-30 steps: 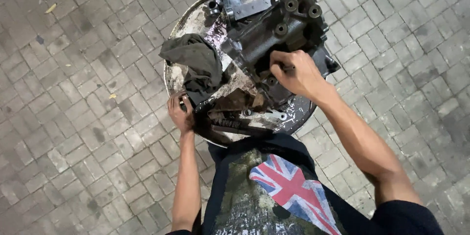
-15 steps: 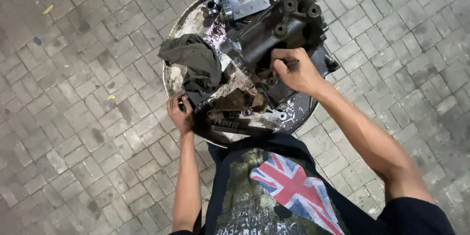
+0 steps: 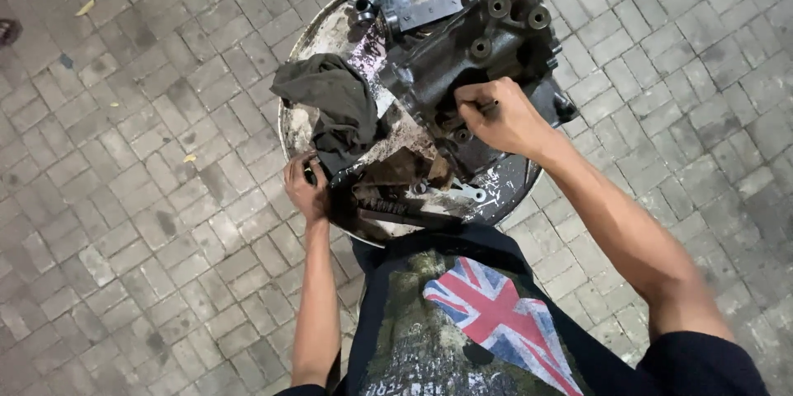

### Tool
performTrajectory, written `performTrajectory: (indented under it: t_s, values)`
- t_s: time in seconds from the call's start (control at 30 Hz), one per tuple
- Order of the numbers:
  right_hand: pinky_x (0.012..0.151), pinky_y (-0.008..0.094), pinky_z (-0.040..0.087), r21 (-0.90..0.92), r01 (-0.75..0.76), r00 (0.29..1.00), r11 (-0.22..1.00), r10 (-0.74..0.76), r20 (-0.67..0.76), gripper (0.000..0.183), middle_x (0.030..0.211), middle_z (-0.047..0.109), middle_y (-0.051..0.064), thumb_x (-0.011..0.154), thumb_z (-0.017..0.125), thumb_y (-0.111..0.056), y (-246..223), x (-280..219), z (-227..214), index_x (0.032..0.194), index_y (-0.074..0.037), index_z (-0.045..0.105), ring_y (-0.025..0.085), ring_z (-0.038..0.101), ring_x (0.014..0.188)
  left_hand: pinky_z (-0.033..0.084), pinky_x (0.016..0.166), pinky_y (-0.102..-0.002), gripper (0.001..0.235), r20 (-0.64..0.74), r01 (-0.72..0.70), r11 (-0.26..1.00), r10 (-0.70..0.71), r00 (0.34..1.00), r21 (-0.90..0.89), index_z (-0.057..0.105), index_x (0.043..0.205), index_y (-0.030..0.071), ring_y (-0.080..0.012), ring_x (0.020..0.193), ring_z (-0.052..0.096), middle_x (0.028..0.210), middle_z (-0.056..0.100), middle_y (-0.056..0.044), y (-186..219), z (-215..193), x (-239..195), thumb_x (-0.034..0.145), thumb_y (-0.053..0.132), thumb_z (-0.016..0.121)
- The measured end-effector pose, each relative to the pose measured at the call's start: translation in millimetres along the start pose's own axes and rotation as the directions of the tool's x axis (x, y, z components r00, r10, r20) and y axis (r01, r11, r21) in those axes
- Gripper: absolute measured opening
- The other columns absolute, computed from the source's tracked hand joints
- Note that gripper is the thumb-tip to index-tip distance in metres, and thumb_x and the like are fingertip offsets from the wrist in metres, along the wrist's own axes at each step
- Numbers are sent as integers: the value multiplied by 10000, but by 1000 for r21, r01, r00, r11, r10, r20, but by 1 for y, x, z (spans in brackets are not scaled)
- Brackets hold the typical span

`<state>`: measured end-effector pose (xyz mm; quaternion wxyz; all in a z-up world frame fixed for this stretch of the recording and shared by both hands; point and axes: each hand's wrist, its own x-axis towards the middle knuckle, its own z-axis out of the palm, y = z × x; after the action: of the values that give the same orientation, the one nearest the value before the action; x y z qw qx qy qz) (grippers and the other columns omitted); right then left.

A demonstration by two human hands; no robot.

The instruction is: The person cleans a large, dark metal engine block resting on a circular metal tray. They use a dark cloth to wipe the exterior surfaces and then use a small metal tool to scrape and clean the interior holes and crevices of the engine block.

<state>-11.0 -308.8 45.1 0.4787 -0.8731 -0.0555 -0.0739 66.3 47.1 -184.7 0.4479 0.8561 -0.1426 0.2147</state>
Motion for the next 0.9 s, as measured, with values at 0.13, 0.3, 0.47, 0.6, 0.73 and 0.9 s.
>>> performTrajectory:
  t_s: [0.13, 0.3, 0.47, 0.6, 0.73, 0.9]
  values:
    - [495, 396, 409, 87, -32, 999, 996, 30, 28, 260, 543, 591, 153, 945, 483, 52, 7, 3, 3, 829, 9, 712, 225, 527, 457, 512, 939, -429, 123, 7, 33, 999, -33, 999, -13, 714, 968, 101, -314, 986, 679, 955, 729, -83, 3, -3, 2, 913, 29, 632]
    - [492, 328, 464, 44, -131, 989, 990, 134, -67, 280, 542, 624, 95, 902, 493, 19, 4, -2, -3, 748, -64, 713, 206, 535, 434, 511, 945, -405, 141, -4, 43, 999, -43, 999, 7, 726, 962, 118, -283, 982, 682, 943, 737, -54, -3, 1, 0, 896, 24, 645]
    - [535, 313, 457, 18, -163, 986, 986, 164, -43, 262, 541, 624, 83, 893, 534, -9, 12, -8, 1, 690, -88, 680, 198, 551, 461, 510, 941, -412, 131, -12, 64, 998, -65, 998, -26, 728, 959, 110, -291, 975, 679, 938, 736, -65, 4, -1, 0, 914, 37, 629]
    - [506, 412, 444, -76, -140, 990, 987, 141, 9, 183, 542, 624, 132, 853, 593, -22, 2, 4, 0, 679, -47, 647, 333, 608, 480, 514, 931, -431, 119, -22, 38, 999, -38, 999, -17, 726, 941, 96, -315, 954, 682, 923, 735, -91, 2, 1, 1, 898, 21, 644]
    - [517, 347, 423, -69, -95, 995, 993, 94, -15, 231, 543, 611, 180, 927, 534, 22, 15, -3, 2, 786, 8, 716, 298, 562, 418, 516, 933, -414, 118, 8, 23, 1000, -23, 1000, -2, 720, 952, 102, -305, 969, 683, 943, 734, -80, 3, 0, 0, 906, 34, 634]
    - [550, 363, 511, -86, 142, 984, 986, -150, -96, 220, 687, 695, 161, 935, 571, 50, 19, -6, -1, 875, -35, 765, 379, 637, 563, 510, 944, -404, 113, -14, 20, 1000, -21, 1000, -9, 718, 960, 110, -298, 961, 678, 943, 731, -75, -2, -1, -2, 926, 63, 621]
